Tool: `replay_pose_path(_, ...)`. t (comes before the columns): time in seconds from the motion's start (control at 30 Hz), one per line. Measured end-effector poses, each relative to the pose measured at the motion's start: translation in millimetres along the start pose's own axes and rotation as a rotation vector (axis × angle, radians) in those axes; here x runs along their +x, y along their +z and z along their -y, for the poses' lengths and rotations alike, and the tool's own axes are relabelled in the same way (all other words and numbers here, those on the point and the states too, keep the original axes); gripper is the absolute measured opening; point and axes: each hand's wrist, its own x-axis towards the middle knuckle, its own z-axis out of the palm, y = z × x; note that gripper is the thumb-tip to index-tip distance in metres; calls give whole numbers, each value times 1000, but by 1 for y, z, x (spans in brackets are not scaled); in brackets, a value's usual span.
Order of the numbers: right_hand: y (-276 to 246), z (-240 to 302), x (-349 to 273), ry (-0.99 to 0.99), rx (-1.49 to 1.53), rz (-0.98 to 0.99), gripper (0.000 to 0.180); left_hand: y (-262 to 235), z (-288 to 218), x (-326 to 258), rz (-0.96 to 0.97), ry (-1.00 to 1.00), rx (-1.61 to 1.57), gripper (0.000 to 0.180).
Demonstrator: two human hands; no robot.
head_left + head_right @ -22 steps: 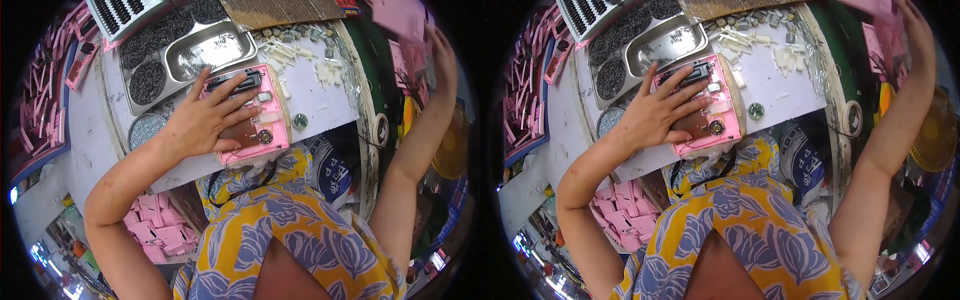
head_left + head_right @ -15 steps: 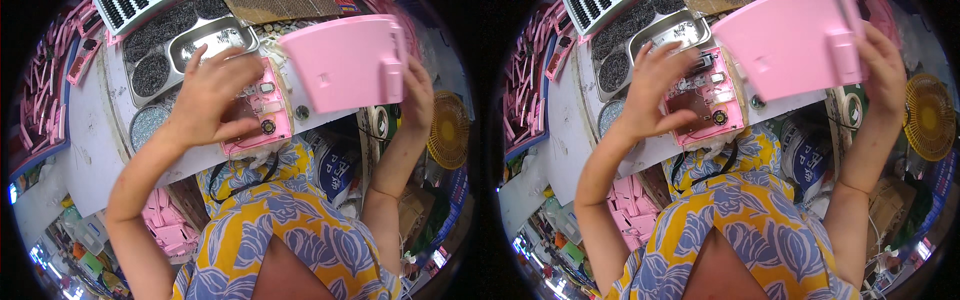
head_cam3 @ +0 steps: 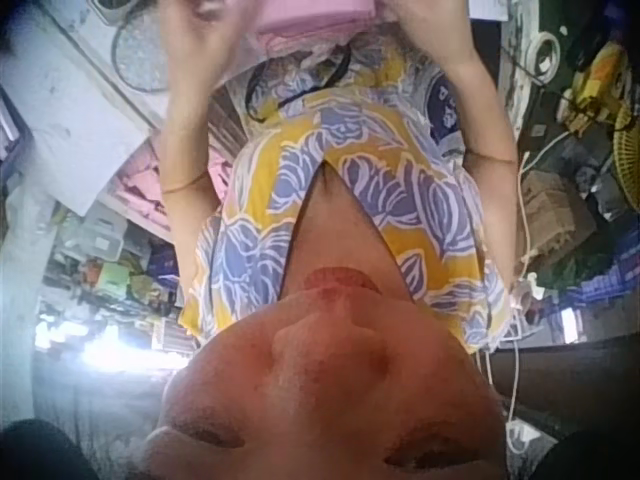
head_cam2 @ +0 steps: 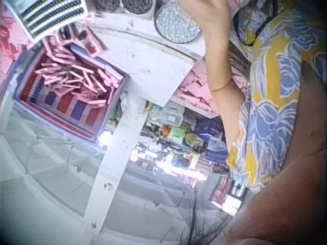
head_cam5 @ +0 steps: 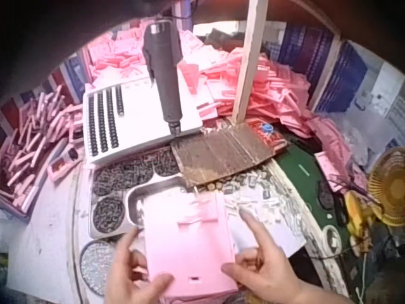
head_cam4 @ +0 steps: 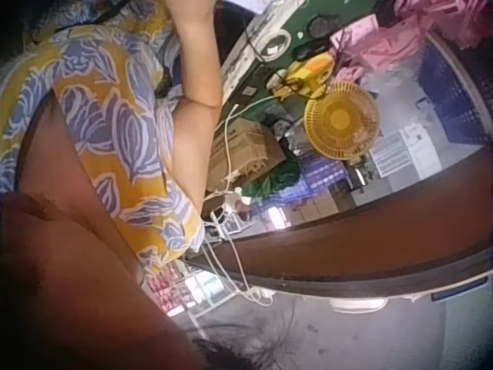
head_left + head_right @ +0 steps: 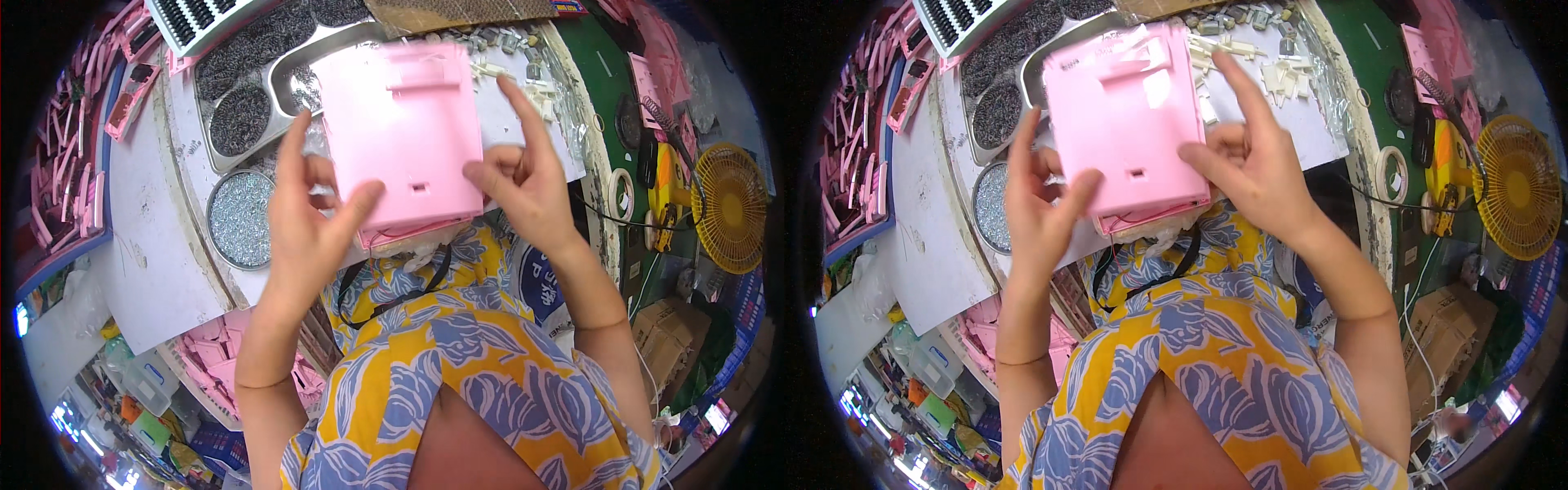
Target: Assemble electronic components and plastic parts into a toy housing using a soldering iron and electric screwdriver.
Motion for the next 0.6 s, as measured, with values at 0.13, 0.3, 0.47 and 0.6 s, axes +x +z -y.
replay_pose_path(0.13, 0, -28, -18, 16, -334, -25, 66, 12, 6, -13, 64, 17, 251, 87)
replay_pose_path(0.3, -7, -32, 7, 55, -459, 136, 61, 11, 27, -13, 44, 41, 257, 82)
replay_pose_path(0.47, -7, -40, 14, -142, -687, 207, 57, 15, 21, -43, 13, -57, 318, 65)
replay_pose_path(0.6, 0, -28, 18, -119, -927, 250, 53, 22, 40, -59, -59, -42, 205, 55)
